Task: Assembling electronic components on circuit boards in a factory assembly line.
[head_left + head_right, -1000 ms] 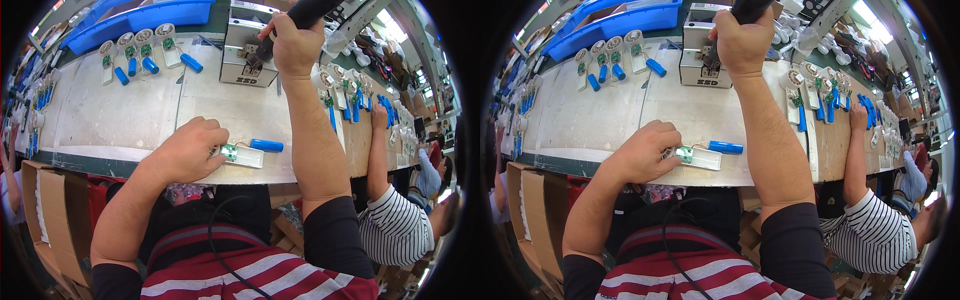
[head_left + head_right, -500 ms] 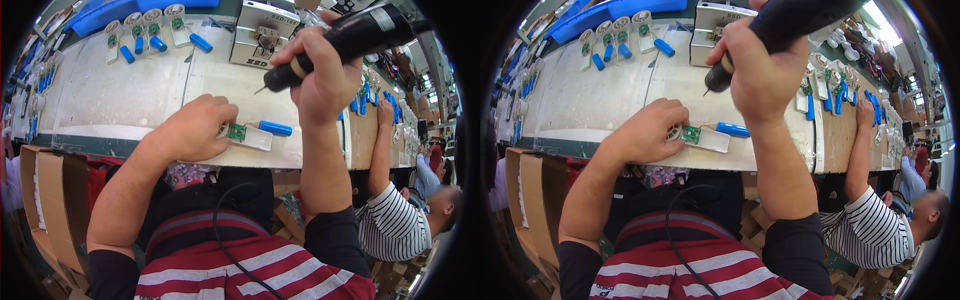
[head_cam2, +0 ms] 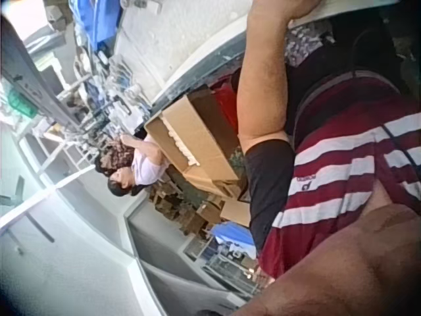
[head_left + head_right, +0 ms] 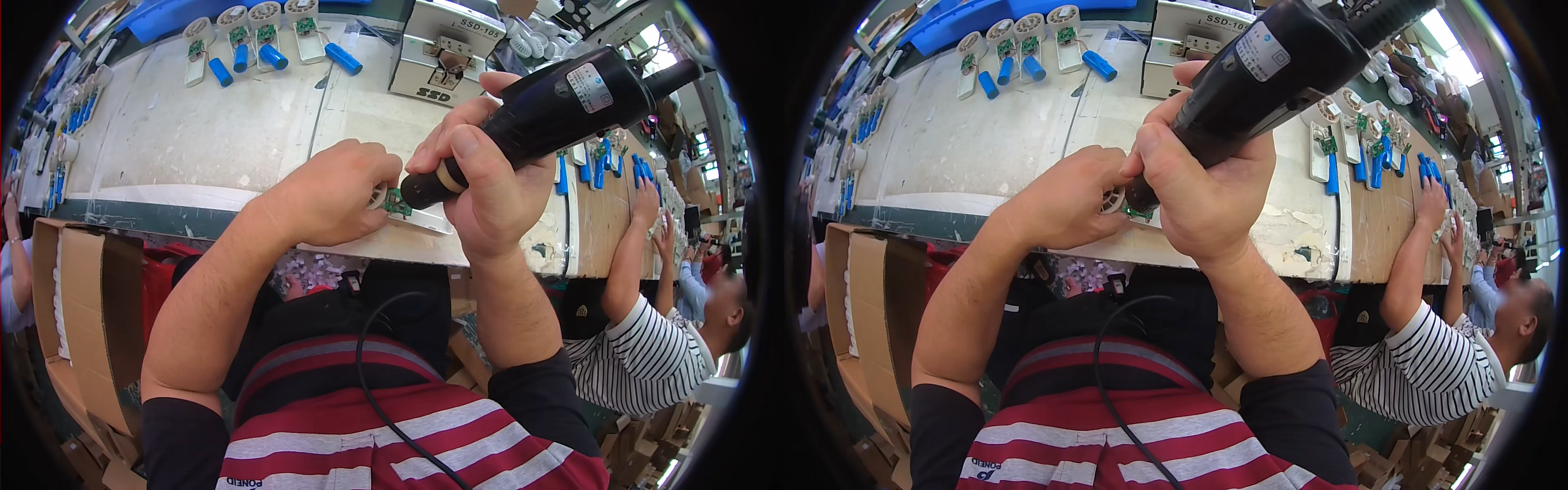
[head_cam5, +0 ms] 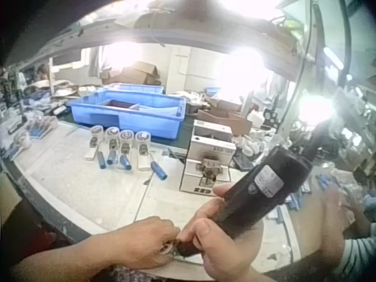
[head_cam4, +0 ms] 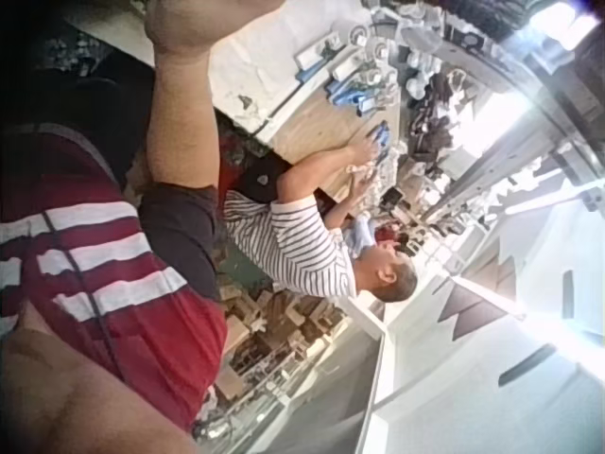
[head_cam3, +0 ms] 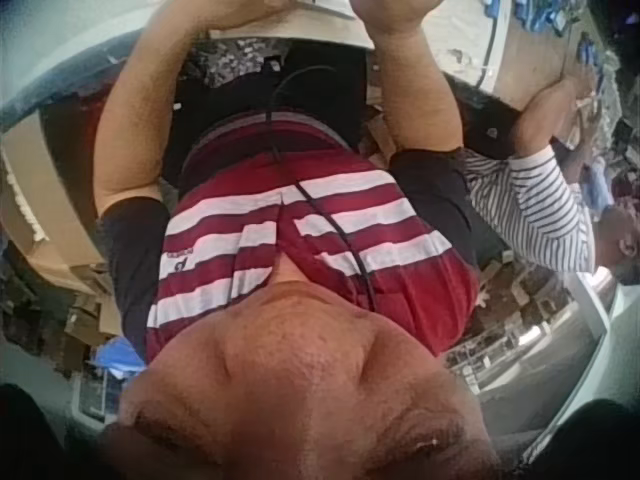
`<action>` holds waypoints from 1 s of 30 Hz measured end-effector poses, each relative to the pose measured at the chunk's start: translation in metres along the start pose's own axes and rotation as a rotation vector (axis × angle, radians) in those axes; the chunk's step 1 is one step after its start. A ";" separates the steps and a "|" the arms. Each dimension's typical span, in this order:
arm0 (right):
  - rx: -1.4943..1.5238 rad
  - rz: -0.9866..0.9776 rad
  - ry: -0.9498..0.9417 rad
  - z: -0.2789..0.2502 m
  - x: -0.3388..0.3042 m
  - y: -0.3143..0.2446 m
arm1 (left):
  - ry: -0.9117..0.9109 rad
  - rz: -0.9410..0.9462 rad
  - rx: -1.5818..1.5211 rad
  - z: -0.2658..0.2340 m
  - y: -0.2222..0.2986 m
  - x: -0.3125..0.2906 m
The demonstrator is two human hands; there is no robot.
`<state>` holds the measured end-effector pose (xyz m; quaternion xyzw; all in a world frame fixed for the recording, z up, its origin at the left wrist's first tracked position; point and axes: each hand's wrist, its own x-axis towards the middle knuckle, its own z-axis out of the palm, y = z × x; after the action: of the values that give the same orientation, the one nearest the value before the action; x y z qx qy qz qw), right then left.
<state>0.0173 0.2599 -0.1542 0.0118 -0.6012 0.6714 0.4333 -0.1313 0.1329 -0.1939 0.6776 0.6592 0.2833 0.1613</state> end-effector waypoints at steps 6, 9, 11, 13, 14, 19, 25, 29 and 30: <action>0.001 -0.003 -0.003 -0.001 -0.001 0.007 | 0.016 0.005 -0.034 0.001 -0.001 0.000; 0.003 -0.001 -0.001 -0.002 -0.002 0.011 | 0.012 0.008 -0.027 0.002 -0.003 0.000; 0.007 0.006 0.002 -0.003 -0.002 0.012 | 0.021 0.024 -0.032 0.003 -0.005 0.000; 0.011 0.006 -0.013 -0.004 -0.003 0.013 | 0.022 0.020 -0.032 0.003 -0.004 0.000; 0.012 0.007 -0.014 -0.002 -0.004 0.013 | 0.022 0.017 -0.031 0.003 -0.004 0.000; -0.068 0.028 -0.038 0.007 -0.012 0.003 | 0.008 0.018 -0.045 0.002 -0.003 0.001; -0.096 0.034 -0.064 0.011 -0.018 0.003 | -0.003 0.021 -0.116 0.004 -0.004 0.003; -0.074 -0.014 -0.077 0.012 -0.018 0.007 | -0.018 -0.005 -0.115 0.005 -0.003 0.005; -0.080 -0.010 -0.071 0.012 -0.018 0.006 | -0.015 -0.001 -0.111 0.004 -0.002 0.004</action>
<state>0.0181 0.2404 -0.1653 0.0214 -0.6425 0.6438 0.4150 -0.1306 0.1372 -0.1974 0.6693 0.6415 0.3144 0.2039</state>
